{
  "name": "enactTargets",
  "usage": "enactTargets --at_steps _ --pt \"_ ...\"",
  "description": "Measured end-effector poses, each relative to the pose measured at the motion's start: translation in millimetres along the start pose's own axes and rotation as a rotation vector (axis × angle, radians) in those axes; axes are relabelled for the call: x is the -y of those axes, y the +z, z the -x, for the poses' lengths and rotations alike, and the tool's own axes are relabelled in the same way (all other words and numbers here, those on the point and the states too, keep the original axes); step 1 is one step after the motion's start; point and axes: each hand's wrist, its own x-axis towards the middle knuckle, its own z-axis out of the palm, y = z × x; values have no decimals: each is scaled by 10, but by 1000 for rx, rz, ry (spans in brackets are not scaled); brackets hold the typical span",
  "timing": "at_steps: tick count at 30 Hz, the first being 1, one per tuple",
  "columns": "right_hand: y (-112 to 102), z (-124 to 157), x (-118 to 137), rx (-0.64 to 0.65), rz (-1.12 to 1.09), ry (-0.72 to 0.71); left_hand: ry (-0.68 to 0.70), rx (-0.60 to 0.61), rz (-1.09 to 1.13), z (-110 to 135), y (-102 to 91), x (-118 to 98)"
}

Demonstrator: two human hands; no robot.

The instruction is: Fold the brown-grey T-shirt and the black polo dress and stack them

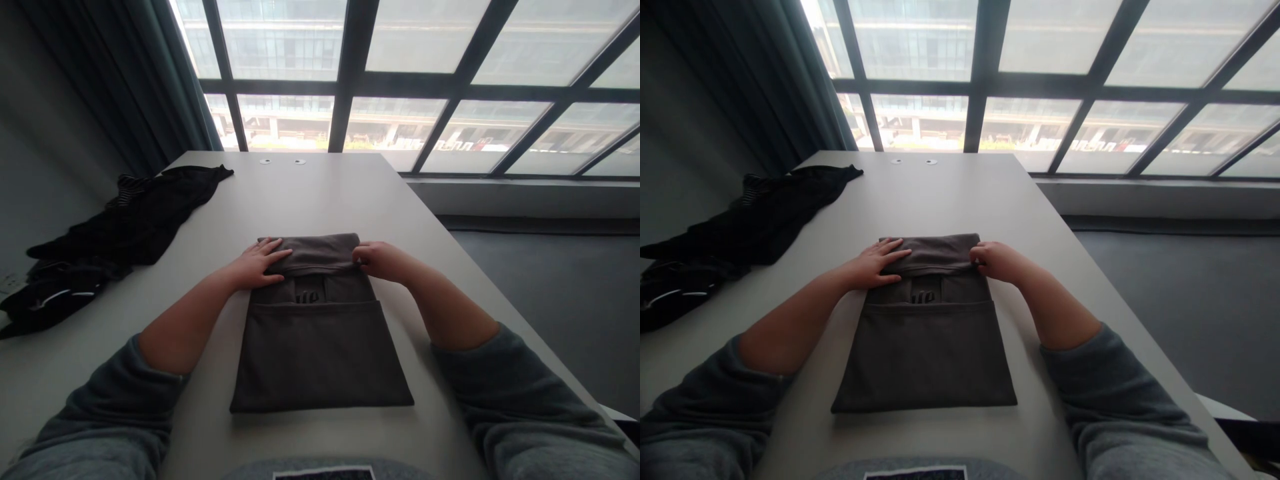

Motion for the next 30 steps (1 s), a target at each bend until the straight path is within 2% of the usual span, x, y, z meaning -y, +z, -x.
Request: enactTargets --at_steps 2,4,8,15,20,26,30 --pt "46 -22 21 19 8 15 -42 67 9 -30 100 -32" --pt "72 -35 40 4 2 17 -69 65 33 -39 154 -52" --pt "62 4 40 -74 -34 31 -69 -49 57 31 145 -70" --pt "179 130 -28 -62 -38 -1 67 -142 156 339 52 52" --pt "208 113 -39 -124 -12 8 93 -261 135 382 43 117" --pt "166 108 -27 -133 9 9 15 -350 -33 330 26 39" --pt "148 113 -17 -134 45 -2 -91 -389 -68 364 -10 6"
